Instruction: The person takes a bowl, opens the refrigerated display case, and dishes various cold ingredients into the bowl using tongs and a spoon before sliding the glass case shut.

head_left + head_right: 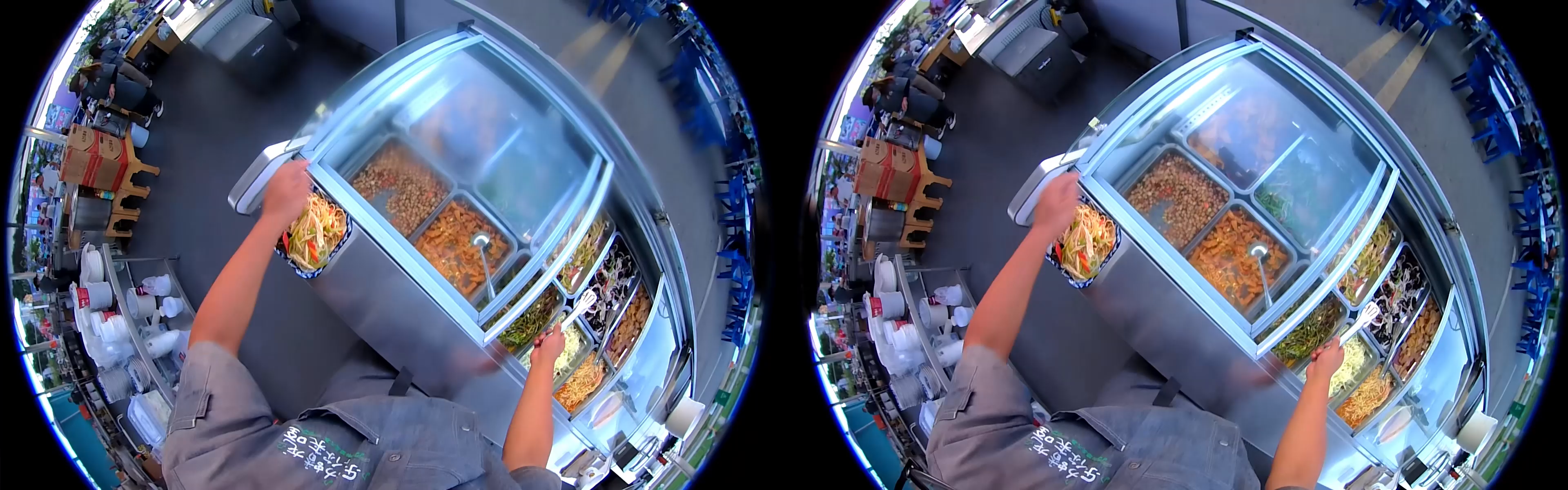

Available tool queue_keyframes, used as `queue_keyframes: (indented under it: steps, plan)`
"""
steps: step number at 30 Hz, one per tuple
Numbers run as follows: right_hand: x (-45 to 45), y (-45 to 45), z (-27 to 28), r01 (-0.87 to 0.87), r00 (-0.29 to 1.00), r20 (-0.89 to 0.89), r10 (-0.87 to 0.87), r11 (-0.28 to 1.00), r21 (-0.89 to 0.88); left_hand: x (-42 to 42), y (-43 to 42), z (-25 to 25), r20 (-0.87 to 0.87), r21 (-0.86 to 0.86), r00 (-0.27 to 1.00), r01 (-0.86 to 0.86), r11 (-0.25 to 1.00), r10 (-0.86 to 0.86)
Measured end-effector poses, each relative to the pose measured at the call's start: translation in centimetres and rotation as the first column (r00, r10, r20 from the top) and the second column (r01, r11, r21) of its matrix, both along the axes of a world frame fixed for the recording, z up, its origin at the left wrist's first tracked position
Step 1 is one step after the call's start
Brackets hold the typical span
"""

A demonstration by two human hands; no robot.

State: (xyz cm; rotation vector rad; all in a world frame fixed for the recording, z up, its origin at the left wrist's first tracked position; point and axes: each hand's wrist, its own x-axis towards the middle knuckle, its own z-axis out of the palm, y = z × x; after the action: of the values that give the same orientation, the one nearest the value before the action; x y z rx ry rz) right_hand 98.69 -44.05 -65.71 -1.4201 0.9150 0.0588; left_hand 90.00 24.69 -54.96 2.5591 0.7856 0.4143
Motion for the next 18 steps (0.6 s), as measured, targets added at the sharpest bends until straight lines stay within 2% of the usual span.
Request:
queue_keyframes:
  steps: [1, 2, 4, 5, 7, 8, 9, 11, 13, 15, 18]
  plan:
    - [0.1, 0.0, -0.1, 0.016, 1.000, -0.001, -0.016, 1.000, -0.010, 3.5, -0.3, -1.0, -0.004, 0.025, 1.000, 0.021, 0.999, -0.021]
    - [0.6, 0.1, -0.3, 0.027, 1.000, 0.009, -0.027, 1.000, -0.011, 6.8, 1.8, -5.0, 0.067, 0.201, 0.996, 0.044, 0.979, -0.059]
    - [0.8, -0.9, -1.3, 0.018, 0.999, 0.038, -0.021, 0.997, 0.069, 11.1, 2.9, -5.7, 0.010, 0.279, 0.999, 0.036, 0.960, -0.041]
    - [-0.2, -2.7, -1.3, 0.039, 0.998, 0.050, -0.044, 0.995, 0.089, 12.0, 4.6, -7.8, -0.045, 0.470, 0.981, 0.187, 0.863, -0.188]
    - [-0.8, -3.0, -1.8, 0.090, 0.995, 0.037, -0.096, 0.987, 0.136, 12.9, 7.6, -12.4, -0.049, 0.631, 0.954, 0.260, 0.731, -0.297]
    - [-1.2, -2.1, -0.8, 0.087, 0.992, 0.065, -0.105, 0.967, 0.240, 12.9, 7.6, -12.1, -0.014, 0.576, 0.983, 0.157, 0.802, -0.183]
    - [-0.8, -0.8, -1.1, 0.113, 0.991, 0.042, -0.126, 0.968, 0.226, 12.9, 7.4, -11.5, 0.014, 0.516, 0.998, 0.047, 0.855, -0.063]
    - [0.7, 3.6, 1.0, 0.201, 0.978, -0.009, -0.207, 0.937, 0.285, 13.0, 7.9, -11.9, -0.098, 0.526, 0.992, -0.020, 0.850, 0.083]
    - [1.9, 5.3, -0.2, 0.170, 0.985, -0.030, -0.173, 0.897, 0.409, 13.6, 7.3, -11.9, -0.175, 0.485, 0.958, -0.117, 0.867, 0.227]
    - [2.3, 5.2, -4.2, 0.042, 0.997, 0.028, -0.072, 0.804, 0.593, 13.8, 6.9, -11.7, -0.209, 0.450, 0.947, -0.129, 0.884, 0.245]
    - [4.0, 9.5, 0.6, -0.028, 0.999, 0.033, 0.005, 0.679, 0.734, 13.5, 6.9, -11.7, -0.206, 0.438, 0.951, -0.120, 0.891, 0.229]
